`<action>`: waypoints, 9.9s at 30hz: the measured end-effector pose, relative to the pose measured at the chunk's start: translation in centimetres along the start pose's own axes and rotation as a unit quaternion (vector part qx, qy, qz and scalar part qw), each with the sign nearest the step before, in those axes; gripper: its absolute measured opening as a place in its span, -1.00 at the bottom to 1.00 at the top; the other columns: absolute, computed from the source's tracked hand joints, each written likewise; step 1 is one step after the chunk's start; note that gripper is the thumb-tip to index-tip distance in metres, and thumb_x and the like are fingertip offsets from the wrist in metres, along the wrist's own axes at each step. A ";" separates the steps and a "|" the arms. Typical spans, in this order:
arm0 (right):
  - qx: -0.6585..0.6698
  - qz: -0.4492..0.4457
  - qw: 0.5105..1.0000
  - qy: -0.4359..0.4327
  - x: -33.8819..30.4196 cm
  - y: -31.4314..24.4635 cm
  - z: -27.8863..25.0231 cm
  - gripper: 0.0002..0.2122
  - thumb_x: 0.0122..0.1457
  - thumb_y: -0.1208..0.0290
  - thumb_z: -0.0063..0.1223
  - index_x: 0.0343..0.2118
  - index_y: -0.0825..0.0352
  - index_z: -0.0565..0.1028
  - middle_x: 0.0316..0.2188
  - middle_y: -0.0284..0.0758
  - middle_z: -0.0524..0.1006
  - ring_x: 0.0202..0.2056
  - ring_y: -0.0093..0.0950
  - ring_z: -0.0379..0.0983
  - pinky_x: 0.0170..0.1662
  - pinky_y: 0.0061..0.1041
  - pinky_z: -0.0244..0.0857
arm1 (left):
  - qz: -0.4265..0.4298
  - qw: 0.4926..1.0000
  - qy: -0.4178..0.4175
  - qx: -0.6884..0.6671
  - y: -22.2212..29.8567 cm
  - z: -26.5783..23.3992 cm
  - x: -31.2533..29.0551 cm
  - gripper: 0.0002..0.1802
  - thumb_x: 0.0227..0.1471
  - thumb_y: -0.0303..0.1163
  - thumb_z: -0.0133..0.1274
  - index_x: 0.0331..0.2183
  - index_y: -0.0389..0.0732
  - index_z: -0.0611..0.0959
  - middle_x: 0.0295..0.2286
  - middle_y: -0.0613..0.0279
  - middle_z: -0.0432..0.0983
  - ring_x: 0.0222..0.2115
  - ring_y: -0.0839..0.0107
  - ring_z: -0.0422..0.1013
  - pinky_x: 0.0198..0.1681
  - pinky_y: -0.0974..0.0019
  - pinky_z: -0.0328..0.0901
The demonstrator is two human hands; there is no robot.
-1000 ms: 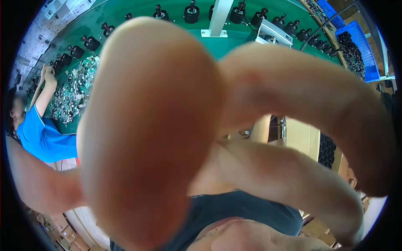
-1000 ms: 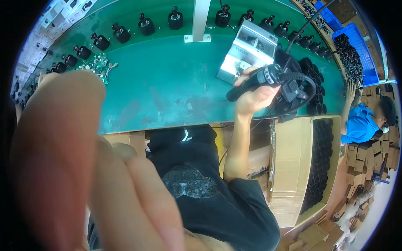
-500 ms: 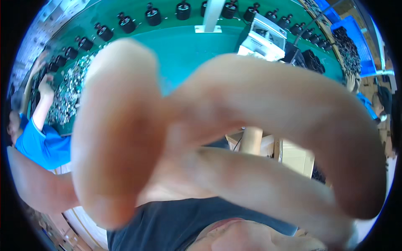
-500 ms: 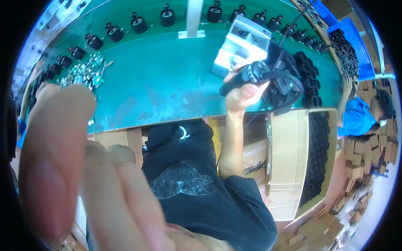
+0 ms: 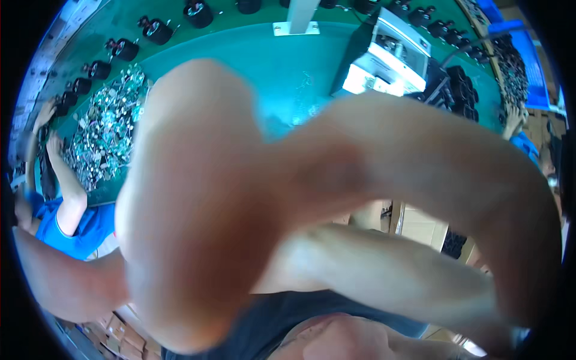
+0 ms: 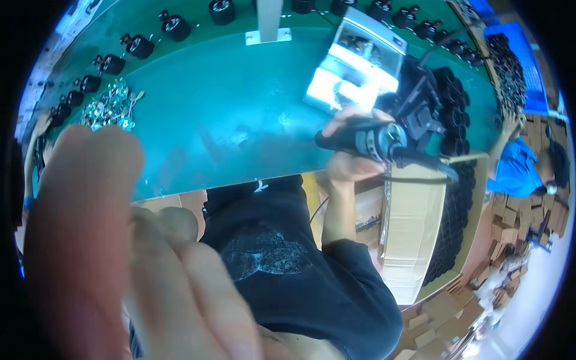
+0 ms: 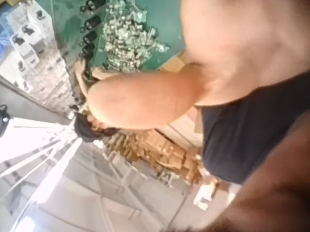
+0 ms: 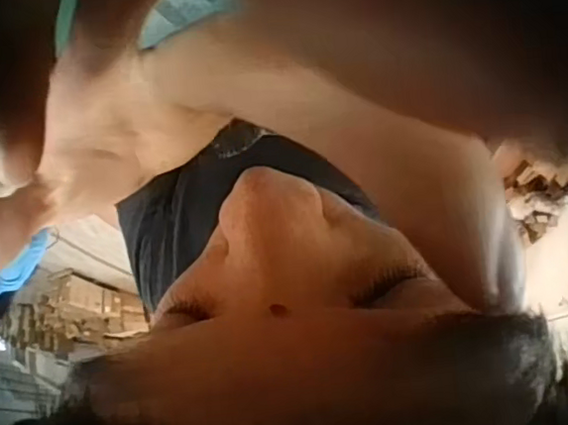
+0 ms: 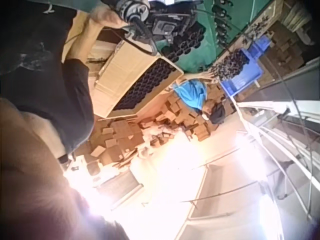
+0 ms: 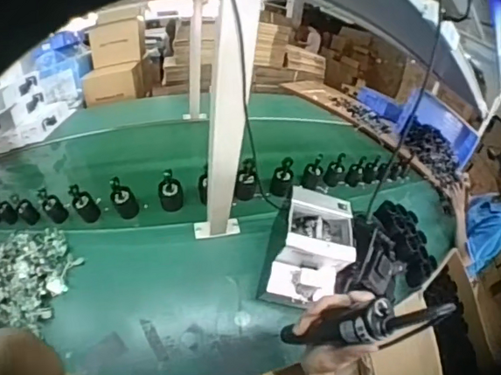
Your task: Assemble small electronic housings using an electric screwdriver.
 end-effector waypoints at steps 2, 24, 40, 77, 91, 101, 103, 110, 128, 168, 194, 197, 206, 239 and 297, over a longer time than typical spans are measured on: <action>0.013 -0.007 1.000 -0.017 0.1 0.1 -0.2 -0.25 0.14 -0.46 -0.36 0.08 0.19 0.25 -0.44 -0.19 0.56 -0.65 -0.50 0.44 -0.55 -0.62 0.32 | 0.005 1.000 0.021 -0.012 0.0 0.0 0.5 -0.25 0.19 0.15 -0.21 0.05 -0.38 0.26 0.10 -0.22 0.09 0.05 -0.08 0.15 0.16 -0.05 0.08; 0.029 0.040 0.998 -0.028 1.0 -0.6 1.4 -0.23 0.13 -0.47 -0.35 0.10 0.20 0.25 -0.41 -0.14 0.54 -0.68 -0.49 0.43 -0.62 -0.62 0.30 | 0.217 0.832 -0.108 0.499 0.1 -19.3 22.0 -0.80 0.17 -0.51 -0.01 -0.17 -0.40 0.49 -0.27 -0.03 0.53 -0.26 0.14 0.53 -0.10 0.23 0.40; -0.023 0.004 0.998 0.064 1.0 -0.6 0.8 -0.25 0.17 -0.44 -0.43 0.11 0.19 0.19 -0.43 -0.19 0.51 -0.76 -0.51 0.39 -0.73 -0.63 0.27 | 0.419 0.460 -0.177 0.762 -6.8 -22.9 30.3 -0.54 0.00 -0.46 0.18 -0.08 -0.42 0.41 -0.04 -0.21 0.27 -0.10 -0.11 0.36 -0.07 0.05 0.36; -0.003 -0.031 0.995 0.098 4.6 -4.0 0.0 -0.28 0.23 -0.38 -0.54 0.16 0.18 0.13 -0.40 -0.13 0.54 -0.78 -0.46 0.40 -0.77 -0.62 0.25 | 0.339 0.565 -0.279 0.699 -2.0 -21.7 11.6 -0.69 -0.23 -0.48 0.35 -0.41 -0.31 0.55 -0.21 0.05 0.47 -0.33 0.15 0.44 -0.23 0.22 0.38; -0.055 -0.063 0.996 0.015 9.6 -3.8 2.6 -0.25 0.22 -0.41 -0.59 0.09 0.25 0.20 -0.50 -0.15 0.55 -0.79 -0.46 0.40 -0.79 -0.59 0.28 | 0.263 0.594 -0.293 0.701 -7.2 -24.8 7.7 -0.66 -0.16 -0.49 0.32 -0.29 -0.29 0.55 0.00 -0.04 0.35 -0.12 0.04 0.43 -0.14 0.17 0.40; 0.159 -0.061 0.985 -0.015 7.5 -4.8 2.2 -0.32 0.26 -0.34 -0.48 0.19 0.16 0.19 -0.31 0.01 0.53 -0.69 -0.34 0.50 -0.73 -0.53 0.39 | 0.136 0.673 -0.289 0.667 -4.8 -22.8 8.8 -0.58 -0.16 -0.47 0.33 -0.20 -0.26 0.55 0.06 0.00 0.32 -0.02 0.08 0.37 -0.04 0.21 0.35; 0.169 -0.060 0.984 -0.025 7.4 -4.7 2.5 -0.32 0.26 -0.34 -0.48 0.20 0.15 0.18 -0.30 0.01 0.53 -0.69 -0.33 0.51 -0.73 -0.52 0.40 | 0.124 0.666 -0.312 0.666 -4.4 -22.6 9.6 -0.57 -0.17 -0.48 0.34 -0.20 -0.26 0.56 0.06 0.02 0.33 -0.02 0.09 0.38 -0.04 0.21 0.35; 0.176 -0.064 0.981 -0.049 6.8 -4.9 4.7 -0.27 0.21 -0.40 -0.53 0.18 0.13 0.21 -0.33 -0.11 0.52 -0.71 -0.41 0.46 -0.79 -0.55 0.34 | 0.066 0.653 -0.411 0.633 -4.4 -23.4 11.8 -0.54 -0.21 -0.49 0.37 -0.18 -0.27 0.62 0.02 0.12 0.44 -0.08 0.15 0.46 -0.05 0.25 0.38; -0.030 -0.204 0.978 -0.001 9.5 -6.0 0.1 -0.37 0.29 -0.28 -0.50 0.13 0.22 0.14 -0.36 0.03 0.53 -0.69 -0.31 0.51 -0.76 -0.48 0.41 | 0.170 0.642 -0.395 0.634 -7.4 -24.8 11.4 -0.54 -0.23 -0.47 0.38 -0.21 -0.38 0.62 -0.07 -0.01 0.52 -0.15 0.09 0.52 -0.09 0.21 0.43; 0.128 -0.108 0.986 0.002 7.2 -2.5 6.5 -0.26 0.21 -0.41 -0.58 0.18 0.14 0.16 -0.44 -0.16 0.51 -0.78 -0.45 0.41 -0.84 -0.58 0.29 | 0.262 0.629 -0.374 0.629 -8.4 -24.8 11.3 -0.57 -0.22 -0.47 0.37 -0.25 -0.38 0.60 -0.04 0.03 0.45 -0.25 0.19 0.51 -0.30 0.29 0.43; -0.006 -0.189 0.982 -0.006 8.7 -6.1 2.1 -0.27 0.20 -0.42 -0.57 0.16 0.13 0.16 -0.47 -0.17 0.50 -0.73 -0.43 0.43 -0.76 -0.50 0.36 | 0.150 0.654 -0.364 0.646 -8.2 -24.7 11.3 -0.33 -0.18 -0.41 0.37 -0.01 -0.33 0.47 -0.05 0.02 0.49 -0.13 0.12 0.48 -0.08 0.20 0.39; -0.036 -0.195 0.980 0.000 9.9 -4.3 1.2 -0.27 0.21 -0.42 -0.60 0.14 0.15 0.18 -0.48 -0.16 0.51 -0.73 -0.44 0.44 -0.77 -0.50 0.36 | 0.108 0.667 -0.342 0.653 -8.1 -25.2 11.2 -0.27 -0.18 -0.45 0.37 0.05 -0.31 0.44 -0.03 0.04 0.49 -0.10 0.13 0.47 -0.04 0.20 0.36; 0.008 -0.038 0.999 0.018 9.3 -4.9 1.0 -0.27 0.21 -0.41 -0.65 0.06 0.18 0.27 -0.46 -0.16 0.53 -0.75 -0.44 0.43 -0.79 -0.53 0.33 | 0.184 0.605 -0.418 0.652 -8.2 -25.0 11.2 -0.26 -0.19 -0.38 0.37 0.03 -0.37 0.42 -0.06 -0.02 0.48 -0.07 0.06 0.44 0.06 0.12 0.31; 0.140 -0.070 0.986 -0.050 7.4 -0.6 9.1 -0.19 0.15 -0.48 -0.60 0.22 0.14 0.10 -0.49 -0.13 0.47 -0.78 -0.45 0.38 -0.80 -0.55 0.29 | 0.199 0.596 -0.445 0.638 -7.4 -24.3 11.1 -0.30 -0.21 -0.39 0.34 -0.02 -0.36 0.41 -0.10 -0.06 0.44 -0.12 0.03 0.42 0.00 0.12 0.30; 0.036 -0.098 0.993 0.060 7.5 -3.6 3.6 -0.20 0.19 -0.44 -0.63 0.25 0.17 0.10 -0.38 -0.14 0.52 -0.77 -0.48 0.43 -0.80 -0.56 0.33 | 0.108 0.640 -0.451 0.613 -6.4 -24.6 13.9 -0.68 -0.16 -0.50 0.31 -0.30 -0.39 0.60 0.07 0.18 0.44 -0.10 0.17 0.50 -0.05 0.24 0.42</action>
Point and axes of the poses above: each hand's wrist, its own x-axis towards the middle knuckle, its own z-axis out of the palm, y = z × x, the point moved 1 cm from there along x, towards the middle knuckle
